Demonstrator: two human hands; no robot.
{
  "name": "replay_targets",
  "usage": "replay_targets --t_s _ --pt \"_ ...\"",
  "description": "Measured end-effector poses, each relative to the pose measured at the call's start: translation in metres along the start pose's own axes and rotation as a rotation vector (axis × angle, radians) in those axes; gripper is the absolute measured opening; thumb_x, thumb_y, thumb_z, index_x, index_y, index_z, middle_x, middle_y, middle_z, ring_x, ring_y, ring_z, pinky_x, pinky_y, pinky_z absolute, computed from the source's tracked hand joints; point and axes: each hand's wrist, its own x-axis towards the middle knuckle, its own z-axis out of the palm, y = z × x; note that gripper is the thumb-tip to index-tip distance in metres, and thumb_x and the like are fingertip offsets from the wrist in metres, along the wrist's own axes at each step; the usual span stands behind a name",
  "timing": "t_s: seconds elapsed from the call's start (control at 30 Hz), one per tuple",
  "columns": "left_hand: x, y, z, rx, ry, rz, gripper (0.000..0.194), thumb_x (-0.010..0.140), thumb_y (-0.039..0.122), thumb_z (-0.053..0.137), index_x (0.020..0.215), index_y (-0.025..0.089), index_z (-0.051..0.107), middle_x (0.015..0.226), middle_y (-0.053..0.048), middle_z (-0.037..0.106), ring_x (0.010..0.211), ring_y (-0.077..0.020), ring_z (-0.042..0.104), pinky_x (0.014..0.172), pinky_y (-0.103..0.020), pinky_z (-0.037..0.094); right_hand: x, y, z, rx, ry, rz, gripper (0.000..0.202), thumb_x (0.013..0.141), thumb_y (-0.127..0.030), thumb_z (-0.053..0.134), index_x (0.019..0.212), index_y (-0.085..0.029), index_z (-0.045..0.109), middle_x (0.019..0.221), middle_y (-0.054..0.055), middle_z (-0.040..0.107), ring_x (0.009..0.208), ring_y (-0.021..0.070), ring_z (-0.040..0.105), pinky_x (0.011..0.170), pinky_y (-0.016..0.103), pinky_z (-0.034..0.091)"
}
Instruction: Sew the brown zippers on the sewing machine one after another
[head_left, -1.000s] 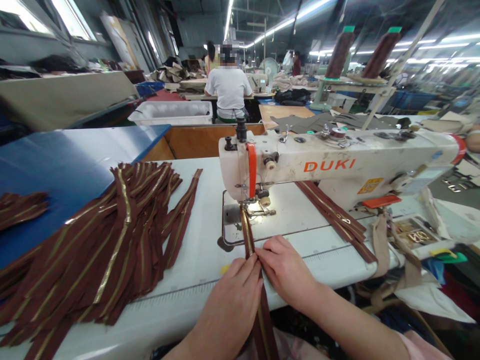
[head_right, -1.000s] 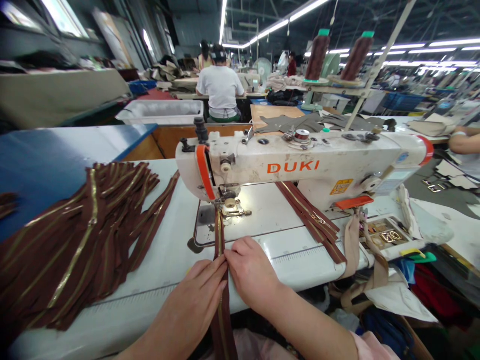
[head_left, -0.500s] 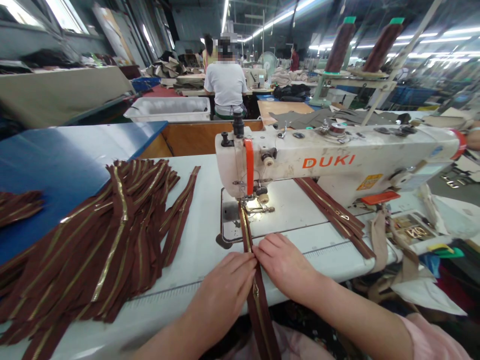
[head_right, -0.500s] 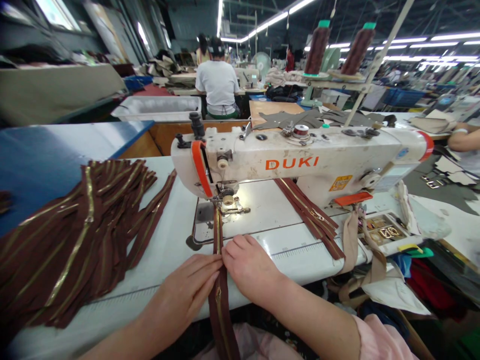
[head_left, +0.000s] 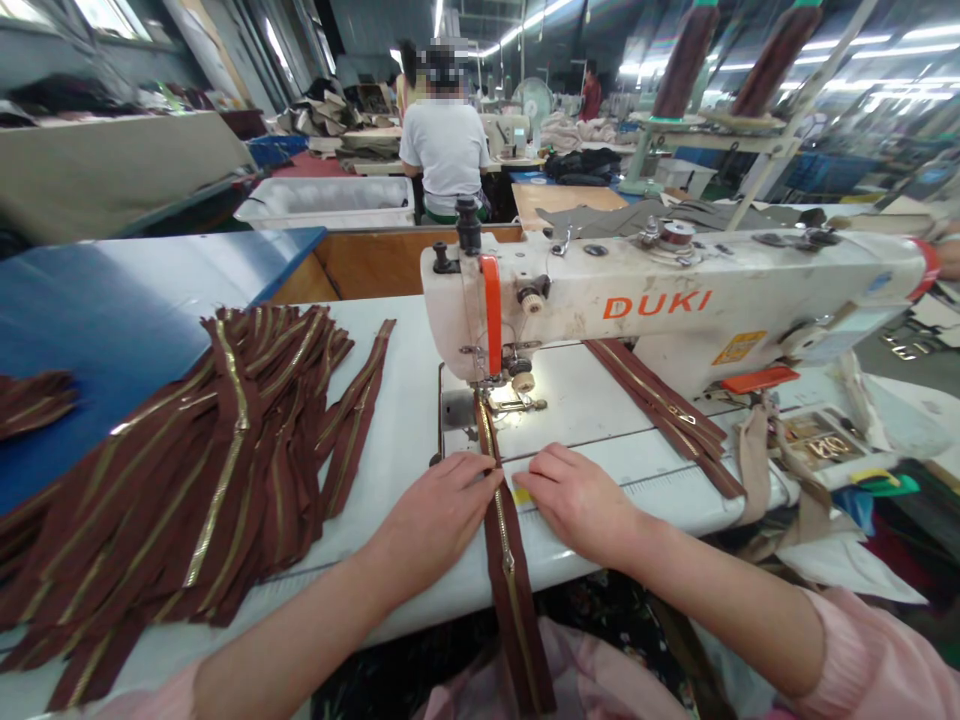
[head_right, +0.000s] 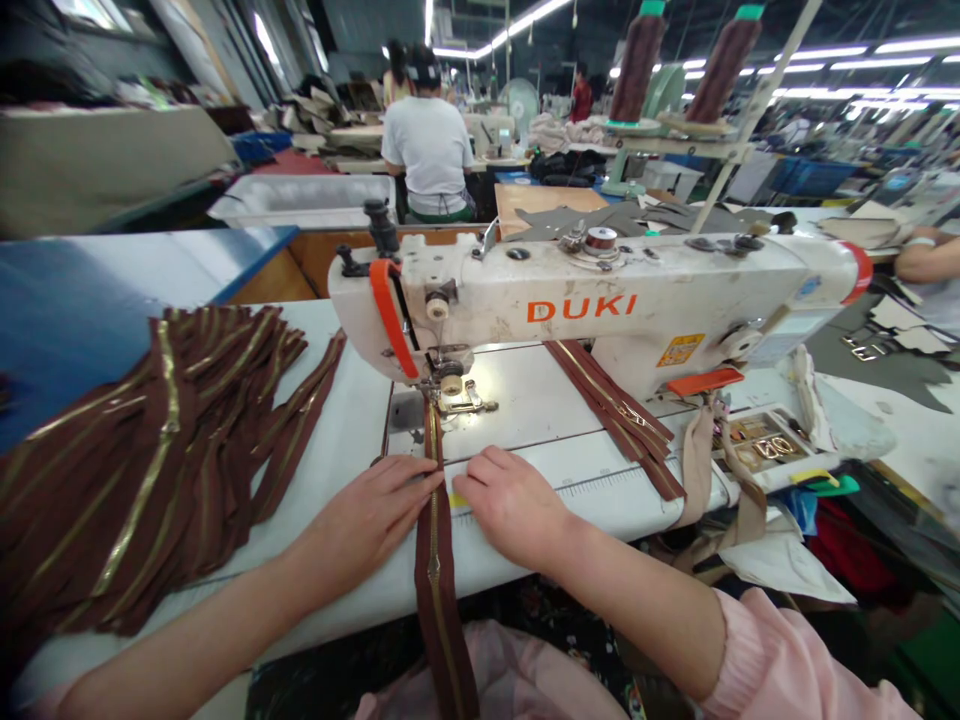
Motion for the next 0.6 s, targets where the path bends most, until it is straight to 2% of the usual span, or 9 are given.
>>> replay_targets --t_s 0.13,0.43,0.6 --pt "0.0002 0.0006 0.001 -0.037 0.033 -0.025 0.026 0.092 0.01 0.041 0.107 0.012 0.063 0.104 -0.011 0.064 0.099 -0.0225 0.057 0.089 -0.04 0.051 0.003 0.0003 0.0005 0.027 0.018 -0.075 0.015 0.092 -0.015 0.049 0.094 -0.013 0.063 0.08 0.006 0.058 0.079 0.0199 0.047 0.071 0.03 0.041" --pt "0.003 0.0033 -0.0033 -0.038 0.051 -0.036 0.025 0.091 0.009 0.042 0.106 0.011 0.063 0.102 -0.01 0.065 0.096 -0.0216 0.058 0.088 -0.039 0.052 0.0017 0.0058 0.0008 -0.088 0.0 -0.167 0.017 0.093 -0.014 0.046 0.084 -0.014 0.061 0.077 0.005 0.054 0.078 0.0197 0.046 0.07 0.031 0.039" --pt "0.0011 0.0022 -0.0004 -0.038 0.05 -0.033 0.025 0.091 0.009 0.043 0.107 0.012 0.062 0.103 -0.01 0.064 0.097 -0.0221 0.058 0.089 -0.039 0.051 0.0016 0.0045 0.0009 -0.044 0.03 -0.15 0.017 0.094 -0.015 0.046 0.094 -0.012 0.062 0.078 0.005 0.056 0.077 0.0195 0.047 0.07 0.031 0.04"
